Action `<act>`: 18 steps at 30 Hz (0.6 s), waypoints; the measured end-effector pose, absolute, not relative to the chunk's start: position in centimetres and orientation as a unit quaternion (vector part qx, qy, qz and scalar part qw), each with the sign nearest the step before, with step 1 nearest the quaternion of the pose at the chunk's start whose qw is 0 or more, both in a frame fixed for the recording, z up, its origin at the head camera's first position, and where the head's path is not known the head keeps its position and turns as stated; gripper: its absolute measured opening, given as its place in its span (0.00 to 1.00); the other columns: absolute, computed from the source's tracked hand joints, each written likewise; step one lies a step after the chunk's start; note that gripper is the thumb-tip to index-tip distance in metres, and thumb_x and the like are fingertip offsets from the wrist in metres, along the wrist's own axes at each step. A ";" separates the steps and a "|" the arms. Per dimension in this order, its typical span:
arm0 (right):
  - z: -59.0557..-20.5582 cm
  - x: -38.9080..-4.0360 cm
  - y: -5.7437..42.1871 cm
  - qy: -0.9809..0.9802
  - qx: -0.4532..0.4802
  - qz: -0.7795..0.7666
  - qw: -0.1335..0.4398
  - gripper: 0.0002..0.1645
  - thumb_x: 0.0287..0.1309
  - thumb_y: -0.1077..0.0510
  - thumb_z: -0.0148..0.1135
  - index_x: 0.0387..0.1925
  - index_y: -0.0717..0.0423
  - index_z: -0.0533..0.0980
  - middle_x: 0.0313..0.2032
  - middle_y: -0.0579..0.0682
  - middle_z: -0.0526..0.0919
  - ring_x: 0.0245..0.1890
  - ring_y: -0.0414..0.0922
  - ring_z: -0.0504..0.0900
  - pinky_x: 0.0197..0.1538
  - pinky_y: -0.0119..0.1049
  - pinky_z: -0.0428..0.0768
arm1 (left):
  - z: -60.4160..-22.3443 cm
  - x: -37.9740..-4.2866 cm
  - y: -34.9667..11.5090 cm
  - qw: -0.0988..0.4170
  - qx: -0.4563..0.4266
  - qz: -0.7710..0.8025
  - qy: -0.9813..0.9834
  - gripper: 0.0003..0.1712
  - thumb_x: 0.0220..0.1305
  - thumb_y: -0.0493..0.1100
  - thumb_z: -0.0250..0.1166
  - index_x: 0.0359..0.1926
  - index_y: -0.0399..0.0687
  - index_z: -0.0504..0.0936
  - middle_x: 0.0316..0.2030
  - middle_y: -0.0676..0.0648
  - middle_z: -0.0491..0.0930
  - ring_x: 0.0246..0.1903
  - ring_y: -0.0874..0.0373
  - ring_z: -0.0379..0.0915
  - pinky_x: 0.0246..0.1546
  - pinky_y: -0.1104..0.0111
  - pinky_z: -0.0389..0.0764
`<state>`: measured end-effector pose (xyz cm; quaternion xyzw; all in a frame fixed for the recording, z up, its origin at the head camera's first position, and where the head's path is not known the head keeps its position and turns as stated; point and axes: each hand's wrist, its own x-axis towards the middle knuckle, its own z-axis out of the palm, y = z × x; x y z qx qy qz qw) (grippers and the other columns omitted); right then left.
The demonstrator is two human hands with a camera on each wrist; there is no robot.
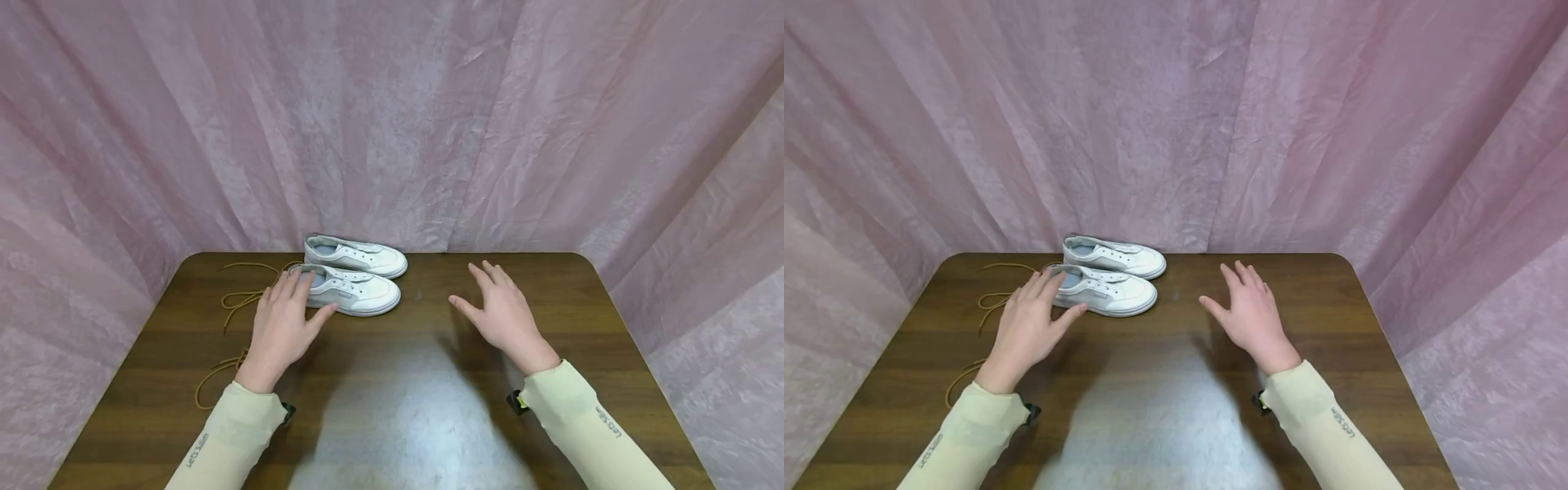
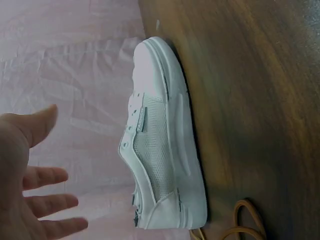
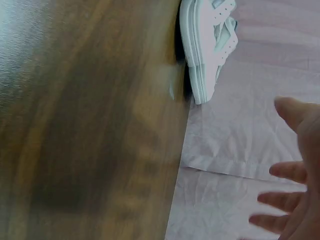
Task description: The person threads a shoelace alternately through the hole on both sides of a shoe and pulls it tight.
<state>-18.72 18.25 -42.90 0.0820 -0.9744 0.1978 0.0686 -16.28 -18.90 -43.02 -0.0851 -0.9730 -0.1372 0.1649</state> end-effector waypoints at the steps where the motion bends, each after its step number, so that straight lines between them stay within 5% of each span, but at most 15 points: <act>1: -42.7 -19.0 18.2 -0.971 0.086 0.211 0.070 0.47 0.52 0.24 0.49 0.67 0.44 0.61 0.67 0.54 0.62 0.69 0.55 0.57 0.64 0.58 0.60 | -42.9 -16.3 -18.9 0.177 -0.092 -0.141 -0.970 0.42 0.56 0.69 0.57 0.64 0.48 0.68 0.65 0.38 0.64 0.66 0.40 0.58 0.61 0.40 0.58; 7: -42.2 -21.7 16.7 -0.956 0.109 0.264 0.070 0.29 0.57 0.35 0.56 0.52 0.47 0.76 0.52 0.46 0.80 0.55 0.48 0.76 0.55 0.48 0.73 | -42.8 -16.5 -18.4 0.191 -0.128 -0.163 -0.959 0.28 0.57 0.60 0.63 0.51 0.48 0.80 0.51 0.45 0.80 0.50 0.47 0.76 0.49 0.50 0.74; 18: -43.8 -27.2 10.4 -0.953 0.174 0.248 0.022 0.32 0.57 0.36 0.57 0.57 0.49 0.72 0.56 0.47 0.76 0.61 0.46 0.71 0.61 0.45 0.70 | -44.0 -15.6 -18.2 0.112 -0.155 -0.165 -0.967 0.22 0.58 0.59 0.63 0.48 0.53 0.81 0.45 0.52 0.82 0.45 0.55 0.79 0.43 0.56 0.78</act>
